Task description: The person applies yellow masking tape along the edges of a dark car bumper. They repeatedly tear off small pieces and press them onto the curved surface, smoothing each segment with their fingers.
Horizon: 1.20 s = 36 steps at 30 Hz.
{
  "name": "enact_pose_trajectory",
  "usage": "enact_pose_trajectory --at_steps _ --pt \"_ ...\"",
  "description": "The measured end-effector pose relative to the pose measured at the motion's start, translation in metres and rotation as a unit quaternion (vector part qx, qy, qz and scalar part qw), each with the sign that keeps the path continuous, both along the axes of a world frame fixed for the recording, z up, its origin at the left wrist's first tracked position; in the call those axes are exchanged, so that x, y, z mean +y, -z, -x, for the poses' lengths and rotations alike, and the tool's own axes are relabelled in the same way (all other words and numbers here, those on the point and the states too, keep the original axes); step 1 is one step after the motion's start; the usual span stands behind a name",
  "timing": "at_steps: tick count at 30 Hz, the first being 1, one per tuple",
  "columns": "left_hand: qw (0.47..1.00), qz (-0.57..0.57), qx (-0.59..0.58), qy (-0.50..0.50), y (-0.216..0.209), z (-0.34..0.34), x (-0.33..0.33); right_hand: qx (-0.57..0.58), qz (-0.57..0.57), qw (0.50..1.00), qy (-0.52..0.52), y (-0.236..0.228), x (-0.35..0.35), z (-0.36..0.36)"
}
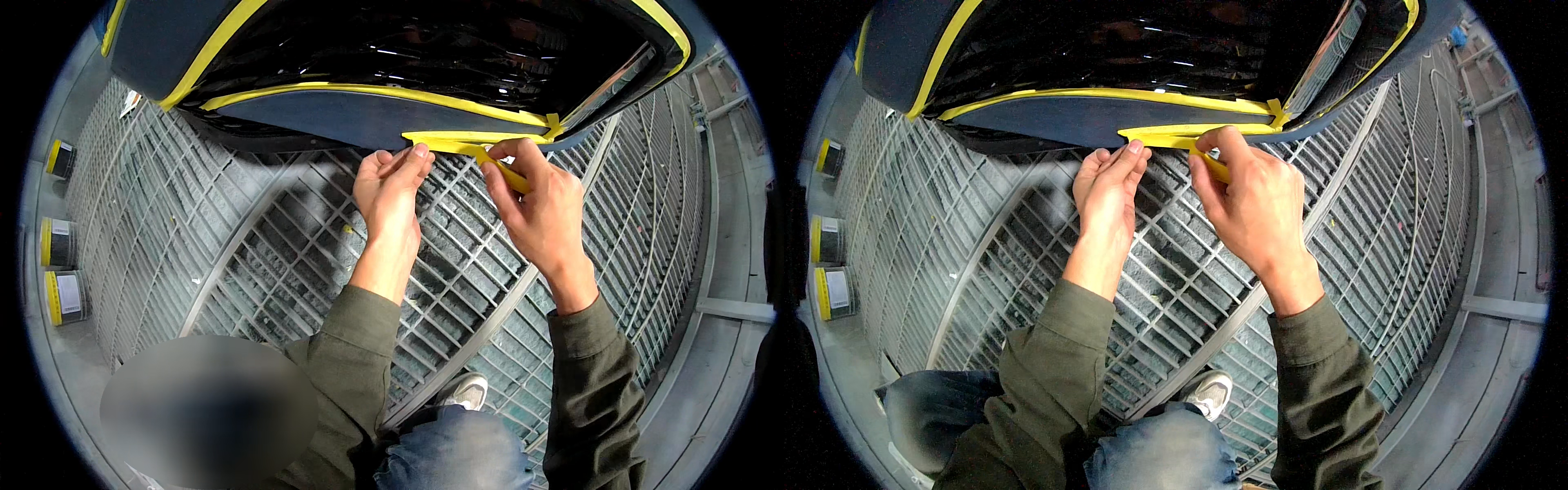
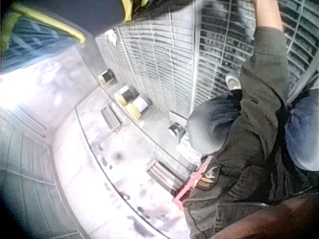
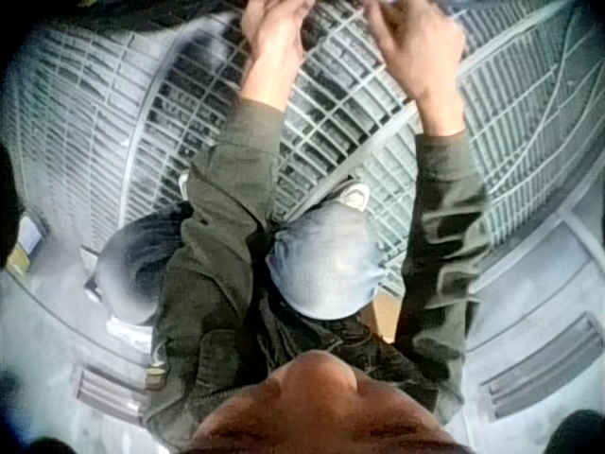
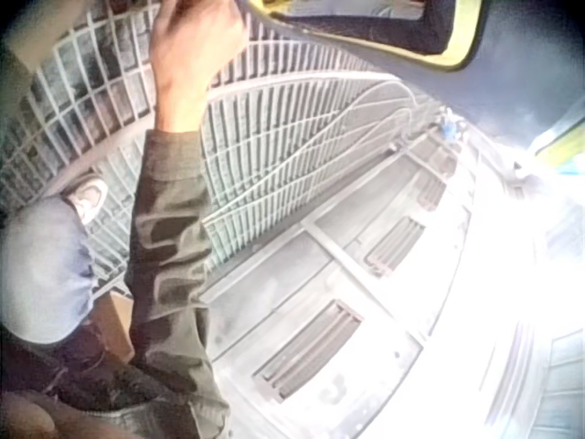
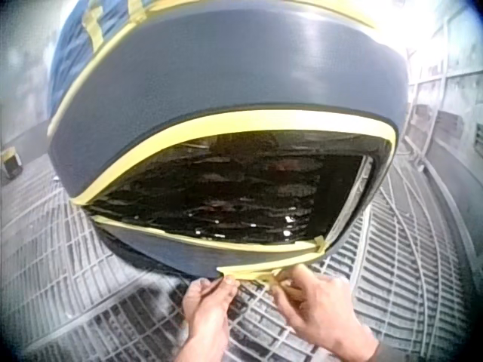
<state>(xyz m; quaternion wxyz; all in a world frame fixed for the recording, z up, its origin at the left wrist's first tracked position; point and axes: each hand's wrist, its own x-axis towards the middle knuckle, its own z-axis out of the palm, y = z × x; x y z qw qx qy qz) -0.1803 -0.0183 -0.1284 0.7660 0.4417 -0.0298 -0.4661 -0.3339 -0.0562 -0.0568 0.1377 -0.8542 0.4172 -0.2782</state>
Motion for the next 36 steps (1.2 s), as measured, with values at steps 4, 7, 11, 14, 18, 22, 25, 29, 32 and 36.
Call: enact_pose_trajectory --at_steps 4,7,11,14,18,22,25,29,32,36 --pt "0.999 0.012 0.033 -0.011 0.003 0.001 -0.002 0.013 0.006 1.000 0.001 -0.004 -0.001 -0.002" --pt "0.999 0.016 0.036 -0.014 0.000 0.000 -0.003 -0.007 0.014 1.000 -0.002 -0.001 -0.003 -0.004" --pt "0.999 0.007 0.037 -0.013 0.003 0.000 -0.006 -0.005 0.007 1.000 -0.003 0.000 -0.004 -0.003" --pt "0.999 0.007 0.049 -0.018 0.004 0.001 -0.006 0.005 -0.004 1.000 0.002 -0.002 -0.004 -0.004" --pt "0.998 -0.027 0.052 -0.020 -0.005 0.004 -0.007 0.000 -0.003 1.000 0.007 -0.001 -0.005 -0.004" --pt "0.992 -0.111 -0.052 0.022 0.009 -0.008 -0.008 -0.004 -0.002 1.000 0.002 0.000 -0.008 -0.004" --pt "0.985 -0.097 -0.137 0.046 0.021 -0.016 -0.004 -0.006 -0.004 1.000 0.004 -0.001 -0.009 -0.004" --pt "0.976 -0.063 -0.197 0.068 0.028 -0.020 0.001 -0.009 -0.004 1.000 0.001 0.001 -0.010 -0.003" --pt "0.973 -0.060 -0.214 0.069 0.024 -0.016 0.001 -0.011 0.003 1.000 0.005 0.000 -0.010 -0.004" --pt "0.948 -0.143 -0.279 0.052 0.005 -0.018 -0.001 -0.015 -0.010 1.000 0.008 0.000 -0.010 -0.003"
